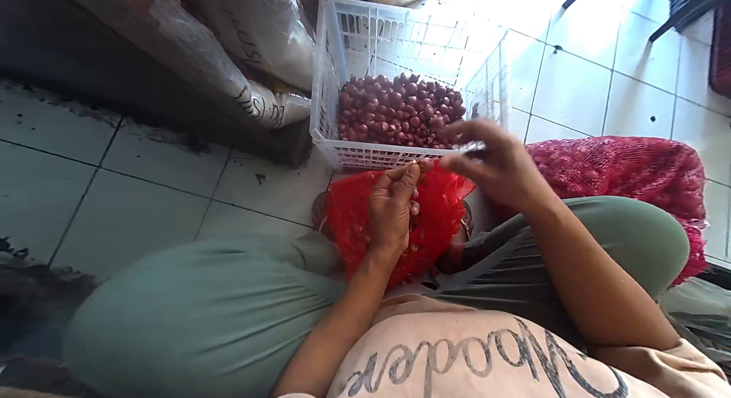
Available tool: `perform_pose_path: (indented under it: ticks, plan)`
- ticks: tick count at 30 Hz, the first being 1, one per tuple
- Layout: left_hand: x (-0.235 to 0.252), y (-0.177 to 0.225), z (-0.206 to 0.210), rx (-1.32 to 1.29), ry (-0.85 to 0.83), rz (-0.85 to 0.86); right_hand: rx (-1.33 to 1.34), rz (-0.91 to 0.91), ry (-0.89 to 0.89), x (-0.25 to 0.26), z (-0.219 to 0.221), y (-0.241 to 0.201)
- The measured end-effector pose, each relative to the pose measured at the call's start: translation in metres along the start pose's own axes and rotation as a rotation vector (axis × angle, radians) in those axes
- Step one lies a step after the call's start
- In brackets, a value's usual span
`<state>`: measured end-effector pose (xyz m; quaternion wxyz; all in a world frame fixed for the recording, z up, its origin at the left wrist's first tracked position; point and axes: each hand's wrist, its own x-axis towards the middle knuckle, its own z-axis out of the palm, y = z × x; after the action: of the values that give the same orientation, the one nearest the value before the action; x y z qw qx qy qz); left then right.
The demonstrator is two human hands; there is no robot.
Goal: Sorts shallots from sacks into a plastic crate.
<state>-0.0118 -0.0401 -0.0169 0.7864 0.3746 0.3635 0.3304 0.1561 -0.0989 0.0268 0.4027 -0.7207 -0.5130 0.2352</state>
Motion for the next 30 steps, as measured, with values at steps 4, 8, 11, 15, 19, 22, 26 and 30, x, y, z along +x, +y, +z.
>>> perform_pose_path:
  ticks: [4,8,11,15,19,22,26,30]
  plan:
    - [-0.002,-0.002,-0.005,-0.021,-0.055,0.023,0.391,-0.024,-0.129,-0.009,0.025,0.004]
    - [-0.001,0.003,-0.008,-0.045,-0.137,0.005,0.627,0.120,-0.207,-0.010,0.017,0.000]
    - [-0.002,0.007,-0.007,0.009,-0.078,-0.031,0.686,0.124,-0.273,-0.012,0.016,0.000]
    - [-0.003,0.009,-0.007,0.054,0.020,-0.130,0.687,0.115,-0.297,-0.013,0.021,0.000]
    - [-0.007,0.010,-0.010,0.029,-0.019,-0.193,0.706,0.057,-0.271,-0.015,0.024,0.002]
    - [-0.015,0.007,-0.013,-0.024,-0.118,-0.159,0.699,0.038,-0.209,-0.017,0.026,0.000]
    - [-0.021,0.005,-0.011,-0.065,-0.180,-0.125,0.528,-0.040,-0.093,-0.020,0.031,0.003]
    - [-0.020,0.009,-0.008,-0.038,-0.090,-0.120,0.477,-0.023,-0.073,-0.022,0.030,-0.002]
